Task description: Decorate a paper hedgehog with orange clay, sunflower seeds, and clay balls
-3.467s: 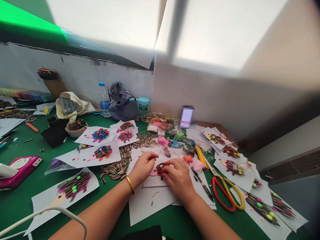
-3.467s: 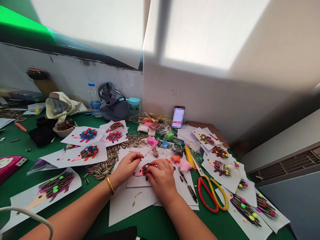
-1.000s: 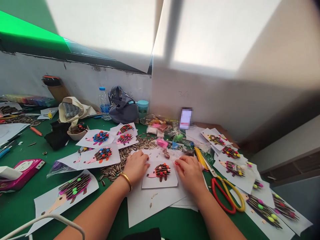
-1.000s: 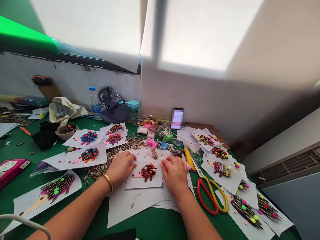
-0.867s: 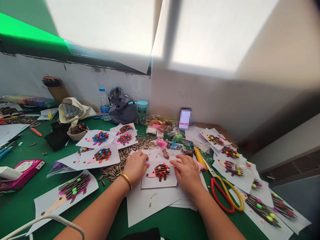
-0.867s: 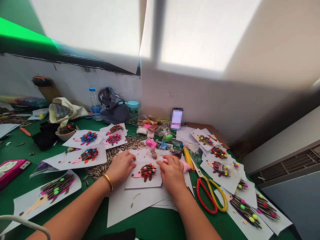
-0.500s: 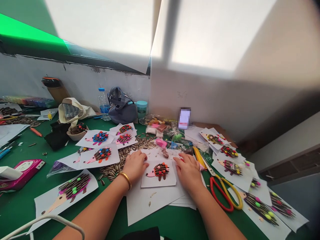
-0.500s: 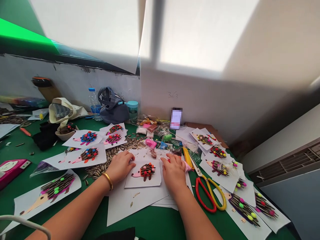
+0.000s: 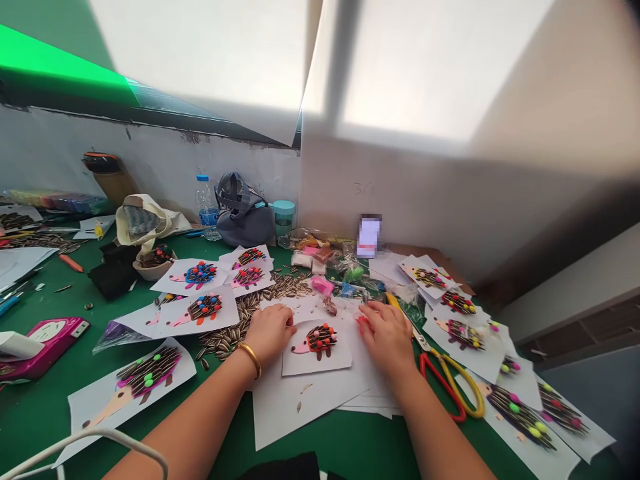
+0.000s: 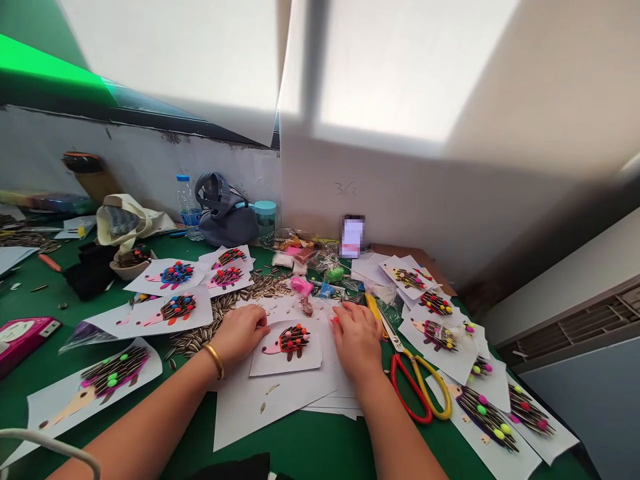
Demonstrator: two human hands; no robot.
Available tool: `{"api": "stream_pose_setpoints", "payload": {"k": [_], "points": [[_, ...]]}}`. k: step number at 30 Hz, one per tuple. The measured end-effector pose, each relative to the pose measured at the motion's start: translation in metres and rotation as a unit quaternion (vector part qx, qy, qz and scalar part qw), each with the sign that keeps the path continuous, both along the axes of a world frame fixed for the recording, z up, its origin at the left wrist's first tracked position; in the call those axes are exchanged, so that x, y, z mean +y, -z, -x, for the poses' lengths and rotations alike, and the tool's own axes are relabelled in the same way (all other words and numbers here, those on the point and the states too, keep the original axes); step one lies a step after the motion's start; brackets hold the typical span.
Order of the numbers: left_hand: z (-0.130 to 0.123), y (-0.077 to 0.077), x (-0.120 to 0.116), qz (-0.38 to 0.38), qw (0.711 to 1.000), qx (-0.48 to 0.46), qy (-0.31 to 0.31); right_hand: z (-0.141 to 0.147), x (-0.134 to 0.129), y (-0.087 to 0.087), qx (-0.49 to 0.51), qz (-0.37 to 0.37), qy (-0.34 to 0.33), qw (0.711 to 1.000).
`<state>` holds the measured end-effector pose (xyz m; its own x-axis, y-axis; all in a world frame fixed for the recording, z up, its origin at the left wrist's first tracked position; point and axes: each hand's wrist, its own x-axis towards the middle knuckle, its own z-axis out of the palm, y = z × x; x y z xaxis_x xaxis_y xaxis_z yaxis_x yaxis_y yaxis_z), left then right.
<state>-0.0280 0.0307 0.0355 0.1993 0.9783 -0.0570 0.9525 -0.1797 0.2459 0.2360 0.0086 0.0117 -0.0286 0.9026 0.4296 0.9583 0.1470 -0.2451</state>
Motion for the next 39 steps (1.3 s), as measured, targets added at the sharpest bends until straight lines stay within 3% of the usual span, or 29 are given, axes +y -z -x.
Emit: {"api": "stream_pose_setpoints", "payload": {"k": [5, 8, 13, 15, 19, 23, 28, 31, 34, 39], "points": [[0.002, -0.004, 0.0, 0.023, 1.0, 0.002, 0.019, -0.038, 0.006, -0.009, 0.071, -0.061, 0.044, 0.995], [0.0, -0.005, -0.002, 0.031, 0.999, 0.007, 0.04, -0.06, 0.004, -0.017, 0.086, -0.043, 0.073, 0.993], [-0.004, -0.008, -0.006, 0.049, 0.997, 0.024, 0.051, -0.067, -0.019, -0.027, 0.021, 0.198, 0.088, 0.976], [-0.003, -0.011, -0.007, 0.056, 0.996, 0.032, 0.057, -0.062, -0.03, -0.026, -0.01, 0.25, 0.071, 0.966], [0.0, -0.016, -0.01, 0.069, 0.993, 0.04, 0.086, -0.052, -0.04, -0.015, -0.053, 0.205, 0.073, 0.975], [0.0, -0.018, -0.008, 0.083, 0.992, 0.033, 0.088, -0.047, -0.031, -0.007, -0.075, 0.18, 0.075, 0.978], [-0.004, -0.013, 0.001, 0.088, 0.994, -0.001, 0.064, -0.043, -0.02, -0.012, -0.093, 0.172, 0.103, 0.975], [-0.004, -0.007, 0.003, 0.092, 0.994, -0.022, 0.055, -0.042, -0.025, -0.013, -0.105, 0.21, 0.108, 0.966], [-0.002, -0.002, 0.002, 0.083, 0.995, -0.039, 0.03, -0.039, -0.034, -0.011, -0.101, 0.247, 0.09, 0.96], [0.003, 0.001, 0.0, 0.079, 0.996, -0.052, -0.006, -0.033, -0.039, -0.007, -0.031, 0.24, 0.025, 0.97]]}}
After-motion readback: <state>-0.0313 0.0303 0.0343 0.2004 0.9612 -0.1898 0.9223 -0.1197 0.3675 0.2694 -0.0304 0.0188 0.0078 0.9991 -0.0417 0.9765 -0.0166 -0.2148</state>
